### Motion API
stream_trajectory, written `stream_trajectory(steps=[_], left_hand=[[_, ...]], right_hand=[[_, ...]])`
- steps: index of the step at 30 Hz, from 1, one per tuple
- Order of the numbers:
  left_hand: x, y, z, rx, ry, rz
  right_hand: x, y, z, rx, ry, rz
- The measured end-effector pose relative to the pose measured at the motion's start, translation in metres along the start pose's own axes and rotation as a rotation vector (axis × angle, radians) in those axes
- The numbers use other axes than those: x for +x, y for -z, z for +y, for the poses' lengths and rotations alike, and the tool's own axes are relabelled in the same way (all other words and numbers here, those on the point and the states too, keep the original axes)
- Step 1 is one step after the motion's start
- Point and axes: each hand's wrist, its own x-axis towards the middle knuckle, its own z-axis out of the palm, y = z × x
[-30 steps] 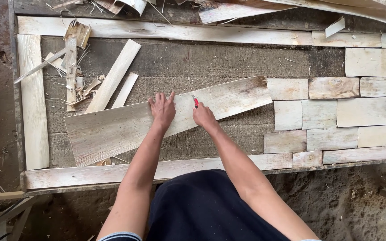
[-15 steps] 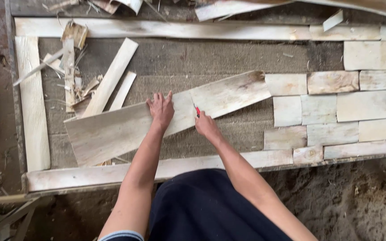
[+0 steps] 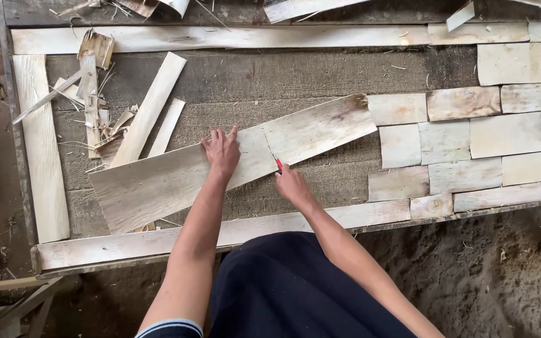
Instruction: Trimming thin wood veneer sheets with a utility knife and placing them to create a tiled pattern on a board.
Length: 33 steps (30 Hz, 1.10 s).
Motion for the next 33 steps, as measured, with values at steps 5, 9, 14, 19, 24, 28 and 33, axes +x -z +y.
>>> stream_trajectory(steps=[5, 9, 14, 19, 24, 28, 33], left_hand=[[-0.009, 0.009, -0.003, -0.037, -0.001, -0.007], [-0.015, 0.017, 0.005, 0.115, -0.046, 0.040], [-0.059, 0.050, 0.053, 0.035, -0.174, -0.096], [-0.053, 0.028, 0.062, -0.007, -0.147, -0.214], [-0.050, 0.026, 0.066, -0.030, -0.094, -0.231], [-0.044, 0.018, 0.067, -0.038, -0.087, -0.214], [-0.047, 0.015, 0.068, -0.049, -0.083, -0.250]], right_hand=[[-0.012, 0.005, 0.001, 0.073, 0.004, 0.013], [-0.001, 0.004, 0.008, 0.096, 0.024, 0.000], [0.002, -0.003, 0.008, -0.007, 0.008, -0.012], [-0.005, -0.002, 0.001, 0.029, -0.020, -0.016], [-0.001, -0.009, 0.003, 0.002, -0.024, 0.000], [-0.018, 0.004, -0.011, 0.030, -0.026, 0.012], [-0.044, -0.002, -0.007, 0.086, 0.004, 0.050]])
